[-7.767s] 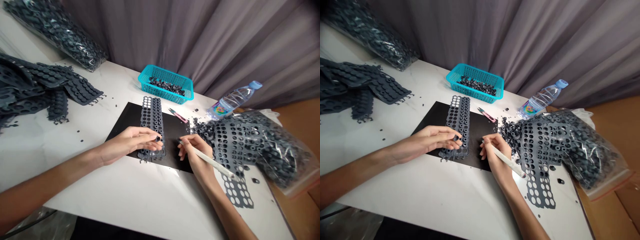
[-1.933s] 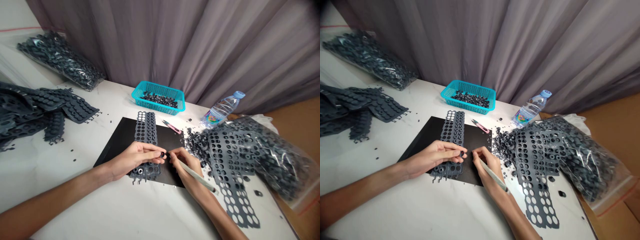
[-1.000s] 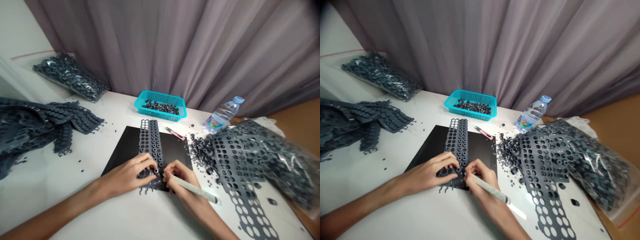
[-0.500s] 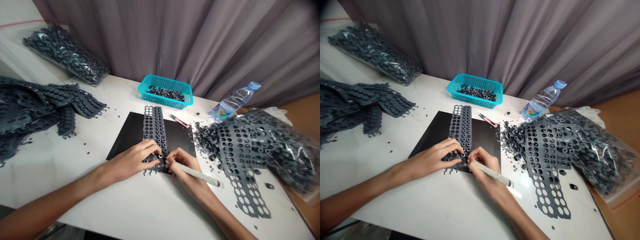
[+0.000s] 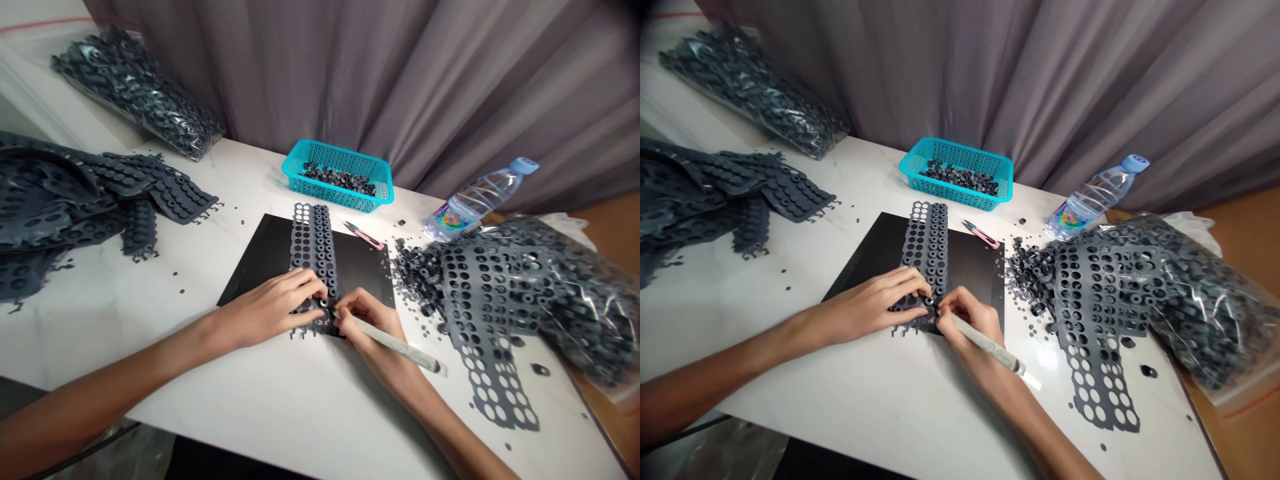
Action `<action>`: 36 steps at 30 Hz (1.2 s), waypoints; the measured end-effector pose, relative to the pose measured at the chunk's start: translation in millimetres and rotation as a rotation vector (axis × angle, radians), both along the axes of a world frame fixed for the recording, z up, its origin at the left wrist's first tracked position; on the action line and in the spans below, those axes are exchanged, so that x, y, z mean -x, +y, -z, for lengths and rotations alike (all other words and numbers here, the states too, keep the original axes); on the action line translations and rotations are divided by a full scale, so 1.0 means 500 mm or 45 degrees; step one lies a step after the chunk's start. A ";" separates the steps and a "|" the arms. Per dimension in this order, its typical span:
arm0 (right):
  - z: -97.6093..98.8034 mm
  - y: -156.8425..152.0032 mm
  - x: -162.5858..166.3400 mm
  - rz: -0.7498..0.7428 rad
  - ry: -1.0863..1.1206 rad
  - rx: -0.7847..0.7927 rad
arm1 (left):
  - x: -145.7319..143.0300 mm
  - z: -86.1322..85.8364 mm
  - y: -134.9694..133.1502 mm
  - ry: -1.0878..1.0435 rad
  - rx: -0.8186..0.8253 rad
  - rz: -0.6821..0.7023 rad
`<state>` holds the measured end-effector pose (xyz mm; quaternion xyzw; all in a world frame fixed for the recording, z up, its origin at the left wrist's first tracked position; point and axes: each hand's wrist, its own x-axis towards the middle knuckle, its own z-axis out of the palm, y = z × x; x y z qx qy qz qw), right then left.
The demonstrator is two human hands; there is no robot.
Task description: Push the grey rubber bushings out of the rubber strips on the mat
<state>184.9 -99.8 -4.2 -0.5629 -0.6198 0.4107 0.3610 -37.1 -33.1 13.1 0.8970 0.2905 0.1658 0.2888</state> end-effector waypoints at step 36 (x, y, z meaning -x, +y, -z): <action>0.001 0.013 -0.044 0.234 0.015 -0.053 | -0.006 -0.008 -0.007 -0.696 1.514 -0.332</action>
